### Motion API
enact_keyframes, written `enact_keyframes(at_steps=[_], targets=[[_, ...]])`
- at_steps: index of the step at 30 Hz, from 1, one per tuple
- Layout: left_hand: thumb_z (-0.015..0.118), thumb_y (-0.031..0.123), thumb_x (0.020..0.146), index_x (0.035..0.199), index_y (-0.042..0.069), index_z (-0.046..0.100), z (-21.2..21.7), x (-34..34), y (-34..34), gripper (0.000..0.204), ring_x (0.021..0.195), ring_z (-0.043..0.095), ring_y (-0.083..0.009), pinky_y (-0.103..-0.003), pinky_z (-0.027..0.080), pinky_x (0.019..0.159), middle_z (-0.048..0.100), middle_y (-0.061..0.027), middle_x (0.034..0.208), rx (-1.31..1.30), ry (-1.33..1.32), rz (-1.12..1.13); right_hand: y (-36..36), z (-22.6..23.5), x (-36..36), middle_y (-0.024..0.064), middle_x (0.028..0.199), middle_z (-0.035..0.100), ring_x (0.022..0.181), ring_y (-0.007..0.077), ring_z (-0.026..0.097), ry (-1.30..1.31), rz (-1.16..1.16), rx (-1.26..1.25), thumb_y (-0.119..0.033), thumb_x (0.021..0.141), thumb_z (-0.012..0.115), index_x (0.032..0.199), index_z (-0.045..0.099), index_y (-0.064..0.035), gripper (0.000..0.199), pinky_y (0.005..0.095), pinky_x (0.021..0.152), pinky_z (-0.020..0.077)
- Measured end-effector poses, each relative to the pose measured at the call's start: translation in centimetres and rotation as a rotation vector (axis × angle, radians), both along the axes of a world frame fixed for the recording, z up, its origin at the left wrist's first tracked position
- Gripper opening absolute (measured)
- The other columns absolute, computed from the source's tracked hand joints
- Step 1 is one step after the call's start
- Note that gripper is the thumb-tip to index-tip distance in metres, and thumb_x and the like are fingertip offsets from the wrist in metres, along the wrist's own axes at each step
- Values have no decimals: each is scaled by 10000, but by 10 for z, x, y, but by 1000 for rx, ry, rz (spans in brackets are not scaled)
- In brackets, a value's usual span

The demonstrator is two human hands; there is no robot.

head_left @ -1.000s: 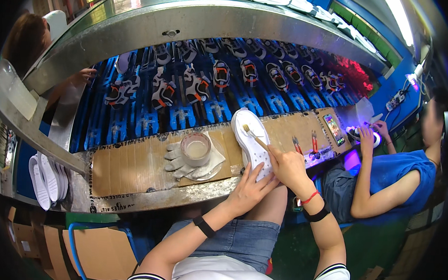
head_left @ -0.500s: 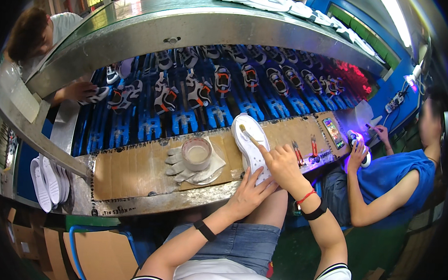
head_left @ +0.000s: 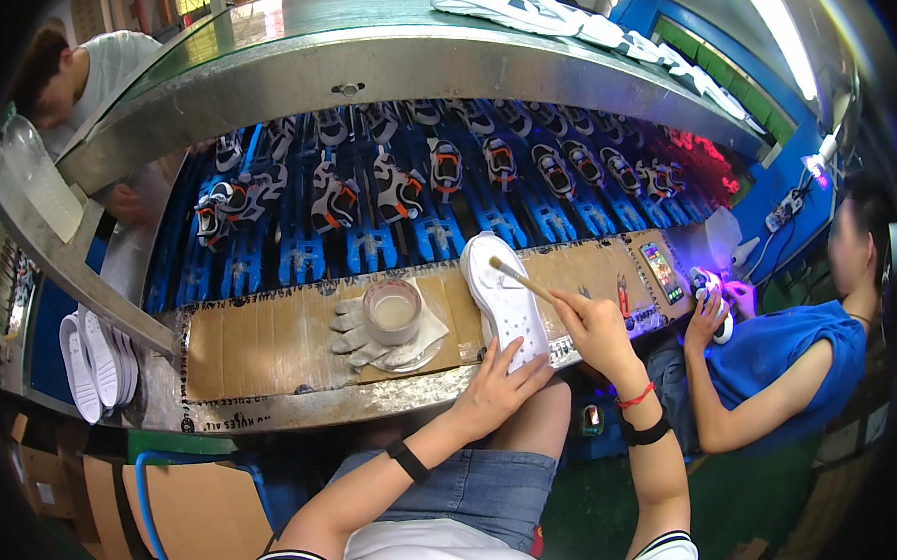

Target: Applying glue to the inner surface of shoe soles using a brush in a manufacturing assembly line.

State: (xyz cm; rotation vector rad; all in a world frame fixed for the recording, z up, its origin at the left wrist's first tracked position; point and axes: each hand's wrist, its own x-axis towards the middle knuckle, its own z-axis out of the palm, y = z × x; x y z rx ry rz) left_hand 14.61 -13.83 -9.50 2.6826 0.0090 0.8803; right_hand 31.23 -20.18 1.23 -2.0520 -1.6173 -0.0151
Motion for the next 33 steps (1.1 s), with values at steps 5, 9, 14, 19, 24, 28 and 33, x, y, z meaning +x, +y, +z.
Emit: enact_keyframes(at_steps=[5, 9, 14, 19, 24, 28, 33], targets=[[503, 119, 849, 1250, 108, 536, 0, 1, -1, 403, 1229, 420, -395, -613, 328, 1001, 501, -73, 1308, 16, 8, 7, 17, -16, -6, 219, 609, 581, 512, 290, 600, 120, -146, 69, -152, 891, 562, 1040, 660, 6, 239, 364, 488, 439], [504, 119, 847, 1265, 112, 530, -1, 3, 1, 418, 1232, 417, -394, -613, 327, 1001, 504, -73, 1302, 4, 4, 8, 21, -22, -17, 202, 635, 614, 579, 366, 617, -146, -124, -107, -183, 877, 548, 958, 681, -16, 228, 436, 554, 488], [504, 113, 846, 1254, 109, 538, 2, 1, 1, 410, 1244, 409, -389, -605, 320, 1010, 509, -71, 1297, -3, 11, 6, 2, -17, -6, 152, 553, 597, 505, 301, 602, -108, -51, -45, -186, 884, 549, 992, 681, -32, 230, 387, 520, 471], [503, 119, 847, 1242, 107, 545, 2, 0, 6, 397, 1260, 397, -379, -598, 310, 1020, 502, -67, 1310, -22, 8, -6, -34, -10, 7, -43, 478, 398, 439, 46, 350, 830, -175, 31, -239, 973, 458, 1056, 649, 31, 341, 216, 438, 283], [516, 103, 836, 1266, 109, 515, 3, 0, 8, 430, 1282, 367, -377, -577, 305, 1033, 450, -85, 1363, 21, 40, -16, -54, -4, 0, -47, 514, 387, 468, 53, 320, 1434, -17, 108, -227, 982, 419, 1008, 619, 73, 361, 223, 467, 253], [588, 107, 805, 1307, 99, 462, 20, -9, 4, 517, 1300, 337, -378, -561, 302, 1038, 403, -129, 1391, -21, 36, 31, -57, -1, -14, -48, 511, 350, 498, 72, 317, 1610, 37, 173, -210, 981, 392, 962, 588, 61, 335, 237, 520, 284], [717, 116, 730, 1294, 29, 413, 30, -78, 12, 646, 1246, 385, -374, -492, 325, 1026, 384, -185, 1389, -302, -106, 54, -59, -3, -29, -53, 511, 329, 492, 71, 276, 1683, 123, 177, -206, 984, 374, 977, 588, 68, 348, 239, 508, 254]])
